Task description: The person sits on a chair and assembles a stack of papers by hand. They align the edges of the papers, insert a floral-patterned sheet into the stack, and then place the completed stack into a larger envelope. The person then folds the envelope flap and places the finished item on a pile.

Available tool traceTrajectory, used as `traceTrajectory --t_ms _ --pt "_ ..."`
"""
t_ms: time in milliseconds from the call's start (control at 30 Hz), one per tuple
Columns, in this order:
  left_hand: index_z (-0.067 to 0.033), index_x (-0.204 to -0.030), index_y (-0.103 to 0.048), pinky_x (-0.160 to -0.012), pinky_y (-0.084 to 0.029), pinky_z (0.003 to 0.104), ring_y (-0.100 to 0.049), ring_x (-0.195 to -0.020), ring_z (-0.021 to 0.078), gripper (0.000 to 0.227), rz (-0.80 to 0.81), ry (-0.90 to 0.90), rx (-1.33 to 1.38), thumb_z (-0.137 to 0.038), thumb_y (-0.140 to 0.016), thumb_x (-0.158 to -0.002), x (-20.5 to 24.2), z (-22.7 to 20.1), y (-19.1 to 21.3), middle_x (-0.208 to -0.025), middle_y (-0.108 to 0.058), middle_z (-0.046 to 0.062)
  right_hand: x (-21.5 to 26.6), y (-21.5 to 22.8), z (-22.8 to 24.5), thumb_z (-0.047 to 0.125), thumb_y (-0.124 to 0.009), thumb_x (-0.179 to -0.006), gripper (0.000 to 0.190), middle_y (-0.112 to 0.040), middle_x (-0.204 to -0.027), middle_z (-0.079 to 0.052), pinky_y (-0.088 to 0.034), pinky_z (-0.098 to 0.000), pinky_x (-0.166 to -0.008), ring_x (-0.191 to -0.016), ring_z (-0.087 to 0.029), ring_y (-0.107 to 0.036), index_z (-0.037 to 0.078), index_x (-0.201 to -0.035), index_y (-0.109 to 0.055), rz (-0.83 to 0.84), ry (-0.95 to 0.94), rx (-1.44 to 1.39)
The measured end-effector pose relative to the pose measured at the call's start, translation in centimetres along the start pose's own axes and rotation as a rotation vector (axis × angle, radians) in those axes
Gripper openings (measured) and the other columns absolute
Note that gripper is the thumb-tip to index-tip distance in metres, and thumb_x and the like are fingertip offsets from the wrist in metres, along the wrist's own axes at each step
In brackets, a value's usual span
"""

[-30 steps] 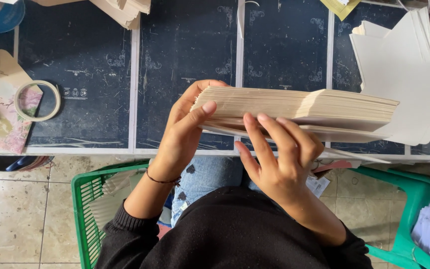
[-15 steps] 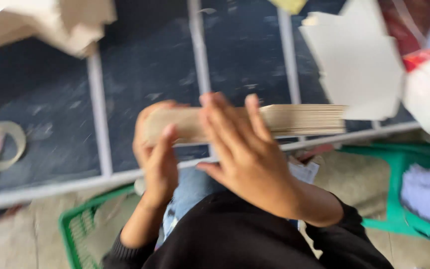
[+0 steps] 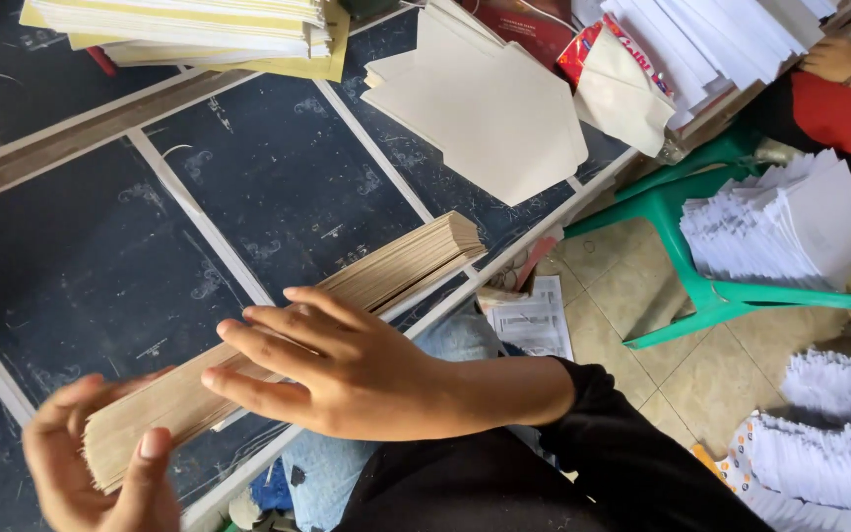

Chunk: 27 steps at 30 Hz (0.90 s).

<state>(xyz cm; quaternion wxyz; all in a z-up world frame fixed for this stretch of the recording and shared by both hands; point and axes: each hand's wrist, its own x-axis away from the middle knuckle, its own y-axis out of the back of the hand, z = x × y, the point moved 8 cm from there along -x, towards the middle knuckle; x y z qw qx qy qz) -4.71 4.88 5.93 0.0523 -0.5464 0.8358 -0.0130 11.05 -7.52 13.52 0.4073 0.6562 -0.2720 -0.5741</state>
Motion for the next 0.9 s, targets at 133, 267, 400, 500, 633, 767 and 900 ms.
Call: traceTrajectory --t_ms 133,267,400,500,633,767,900 --pt "0.0013 -0.142 -0.067 -0.099 -0.058 0.040 -0.074 -0.119 0.0293 0.062 0.265 0.184 -0.578 -0.002 -0.079 -0.081 -1.4 -3.5 0.2 -0.125 -0.076 0.018 0.3 -0.2 0.4 0.022 -0.088 -0.117 0.049 -0.069 -0.152 -0.013 -0.065 -0.0485 -0.117 -0.137 -0.027 -0.076 0.016 -0.155 -0.058 -0.013 0.020 0.003" --pt "-0.0223 -0.139 -0.075 -0.088 -0.061 0.042 -0.075 -0.123 0.0176 0.067 0.517 0.103 -1.002 -0.036 -0.086 -0.074 -4.5 -3.5 -0.1 -0.136 -0.079 -0.004 0.6 -0.4 0.3 0.017 -0.091 -0.117 0.060 -0.065 -0.156 -0.013 -0.066 -0.0481 -0.118 -0.141 -0.029 -0.072 0.014 -0.160 -0.050 0.014 0.074 -0.062" --pt "-0.0167 -0.142 -0.073 -0.075 -0.056 0.037 -0.076 -0.102 0.0201 0.055 0.669 -0.261 -0.805 -0.030 -0.082 -0.089 -3.8 -6.2 -2.5 -0.123 -0.081 0.002 -0.8 2.7 0.3 0.009 -0.076 -0.116 0.027 -0.071 -0.145 -0.012 -0.058 -0.0488 -0.108 -0.133 -0.031 -0.069 0.012 -0.142 -0.071 -0.081 0.176 -0.033" --pt "-0.0093 -0.135 -0.074 -0.066 -0.052 0.036 -0.077 -0.082 0.0234 0.044 0.663 -0.368 -0.737 -0.032 -0.078 -0.098 -3.7 -7.1 -2.7 -0.108 -0.083 0.008 -1.0 3.4 0.3 0.009 -0.073 -0.114 0.021 -0.073 -0.140 -0.010 -0.055 -0.0485 -0.109 -0.129 -0.031 -0.071 0.014 -0.133 -0.080 -0.106 0.187 -0.044" --pt "-0.0042 -0.132 -0.075 -0.054 -0.042 0.033 -0.060 -0.054 0.0157 0.040 0.692 -0.431 -0.605 -0.034 -0.070 -0.106 -3.6 -7.2 -3.3 -0.078 -0.076 0.005 -0.3 3.3 0.0 0.003 -0.077 -0.111 0.021 -0.076 -0.134 -0.012 -0.052 -0.0490 -0.108 -0.125 -0.033 -0.072 0.016 -0.127 -0.080 -0.116 0.192 -0.009" --pt "-0.0038 -0.133 -0.074 -0.049 -0.032 0.031 -0.041 -0.044 0.0121 0.041 0.692 -0.448 -0.567 -0.035 -0.066 -0.108 -3.7 -6.9 -3.3 -0.058 -0.058 0.002 0.1 2.4 -0.2 0.010 -0.077 -0.111 0.021 -0.074 -0.138 -0.011 -0.048 -0.0515 -0.114 -0.130 -0.034 -0.069 0.018 -0.131 -0.079 -0.062 0.184 -0.005" --pt "-0.0017 -0.131 -0.073 -0.049 -0.040 0.031 -0.052 -0.047 0.0144 0.042 0.688 -0.438 -0.544 -0.035 -0.065 -0.107 -4.0 -6.7 -3.2 -0.087 -0.079 0.006 0.1 1.8 -0.3 0.012 -0.078 -0.111 0.024 -0.075 -0.138 -0.012 -0.043 -0.0538 -0.121 -0.127 -0.034 -0.071 0.016 -0.135 -0.079 -0.053 0.189 0.005"
